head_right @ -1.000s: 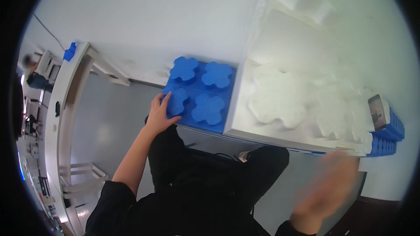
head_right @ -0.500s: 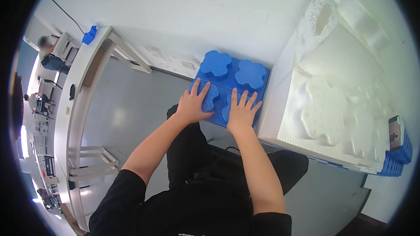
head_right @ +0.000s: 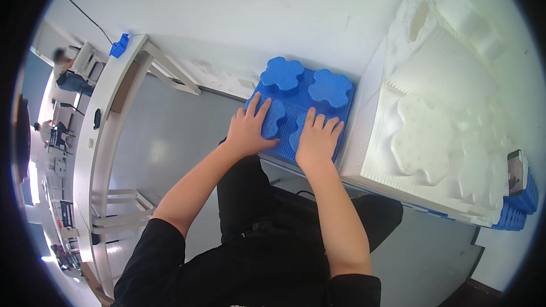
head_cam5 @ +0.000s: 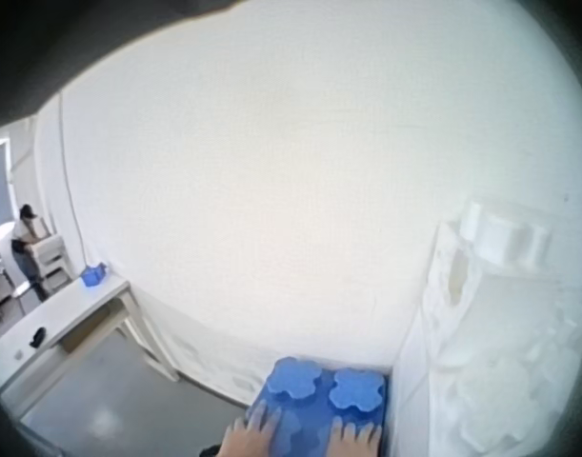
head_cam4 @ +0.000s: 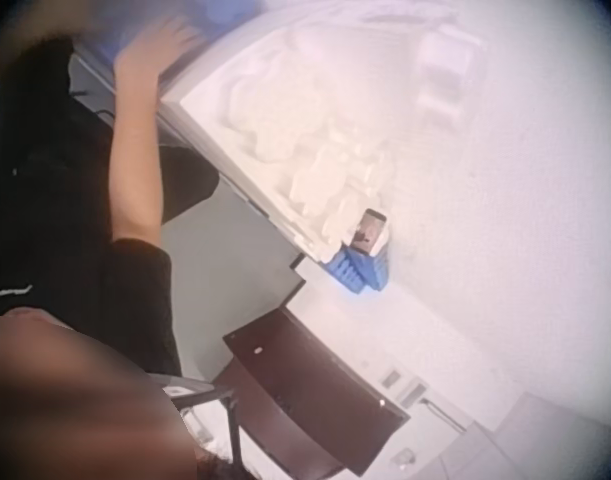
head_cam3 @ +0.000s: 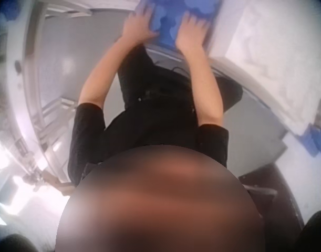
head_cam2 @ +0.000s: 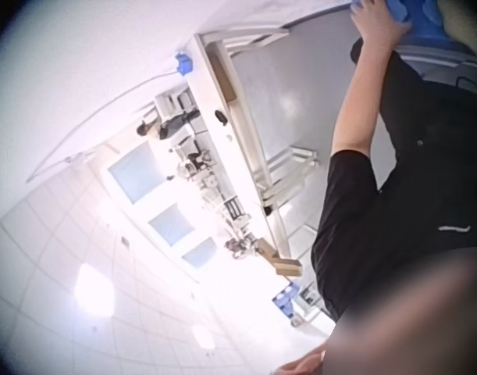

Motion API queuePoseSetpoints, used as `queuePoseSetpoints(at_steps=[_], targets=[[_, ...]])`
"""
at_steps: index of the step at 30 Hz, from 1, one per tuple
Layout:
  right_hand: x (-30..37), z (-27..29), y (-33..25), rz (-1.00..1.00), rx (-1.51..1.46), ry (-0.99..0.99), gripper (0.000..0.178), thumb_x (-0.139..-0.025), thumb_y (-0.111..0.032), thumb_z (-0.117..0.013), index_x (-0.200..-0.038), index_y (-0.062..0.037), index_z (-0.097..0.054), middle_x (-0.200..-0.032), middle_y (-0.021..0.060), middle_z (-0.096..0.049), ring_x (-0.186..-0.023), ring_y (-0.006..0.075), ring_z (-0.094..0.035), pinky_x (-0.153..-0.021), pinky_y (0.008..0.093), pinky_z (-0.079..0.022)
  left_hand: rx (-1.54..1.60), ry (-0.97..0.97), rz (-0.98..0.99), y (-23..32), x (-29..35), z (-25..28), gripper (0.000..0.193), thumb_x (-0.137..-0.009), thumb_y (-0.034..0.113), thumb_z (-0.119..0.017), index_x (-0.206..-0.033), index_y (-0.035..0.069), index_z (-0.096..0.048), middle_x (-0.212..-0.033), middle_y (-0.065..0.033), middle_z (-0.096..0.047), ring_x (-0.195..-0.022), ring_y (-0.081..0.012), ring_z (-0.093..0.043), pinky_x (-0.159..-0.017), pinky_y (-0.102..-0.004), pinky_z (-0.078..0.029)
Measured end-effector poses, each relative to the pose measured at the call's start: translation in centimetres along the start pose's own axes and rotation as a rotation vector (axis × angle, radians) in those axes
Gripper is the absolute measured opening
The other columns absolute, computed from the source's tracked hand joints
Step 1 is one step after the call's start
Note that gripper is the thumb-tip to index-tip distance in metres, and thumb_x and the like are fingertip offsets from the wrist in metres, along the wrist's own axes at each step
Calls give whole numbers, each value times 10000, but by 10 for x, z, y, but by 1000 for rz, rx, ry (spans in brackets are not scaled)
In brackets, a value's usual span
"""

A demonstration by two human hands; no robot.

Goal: Organize white and blue plastic trays or components on a table.

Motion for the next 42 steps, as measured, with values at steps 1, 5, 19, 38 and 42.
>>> queuePoseSetpoints(at_steps=[1,5,19,38,42], targets=[[2,0,0,-14,3,16,924,-857,-192,-772,-1667,3,-371,-1494,263,-541,-1465,557,-437,-1285,676,-242,13,6,6,0,1,0,1204,-673,563,-926,-1688,157,-420,-1752,-237,-315,-1198,-487,-622,-1014,-540,-539],[6,0,1,-7,-38,60,940,-845,-193,-788,-1665,3,-371,-1498,259,-539,-1465,559,-437,-1291,664,-242,63,20,18,-2,6,-3,1185,-679,564,-921,-1681,161,-435,-1742,-234,-333,-1213,-483,-604,-1040,-538,-515],[8,-47,0,37,-124,115,985,-776,-158,-840,-1644,-3,-401,-1473,246,-549,-1414,554,-464,-1285,649,-256,7,259,-101,-8,24,-47,1133,-678,547,-937,-1660,216,-479,-1593,-183,-490,-1193,-416,-589,-1047,-554,-474],[12,-38,4,37,-170,52,1044,-735,-133,-871,-1648,8,-383,-1463,246,-534,-1412,561,-457,-1289,645,-272,16,-28,-64,-6,13,-39,1111,-705,586,-911,-1677,287,-464,-1689,-154,-441,-1115,-438,-618,-1064,-544,-501],[13,-12,5,48,-179,90,1015,-742,-121,-854,-1636,25,-396,-1466,257,-518,-1405,574,-448,-1290,649,-260,6,111,-69,1,16,-15,1094,-681,547,-929,-1655,289,-504,-1671,-146,-471,-1125,-448,-626,-1078,-533,-507]])
Point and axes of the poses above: each hand's wrist, its own x-axis away from the middle knuckle, its own z-axis out of the back of the hand, y = z × x, the point moved 9 cm from there along -x, towards the middle knuckle
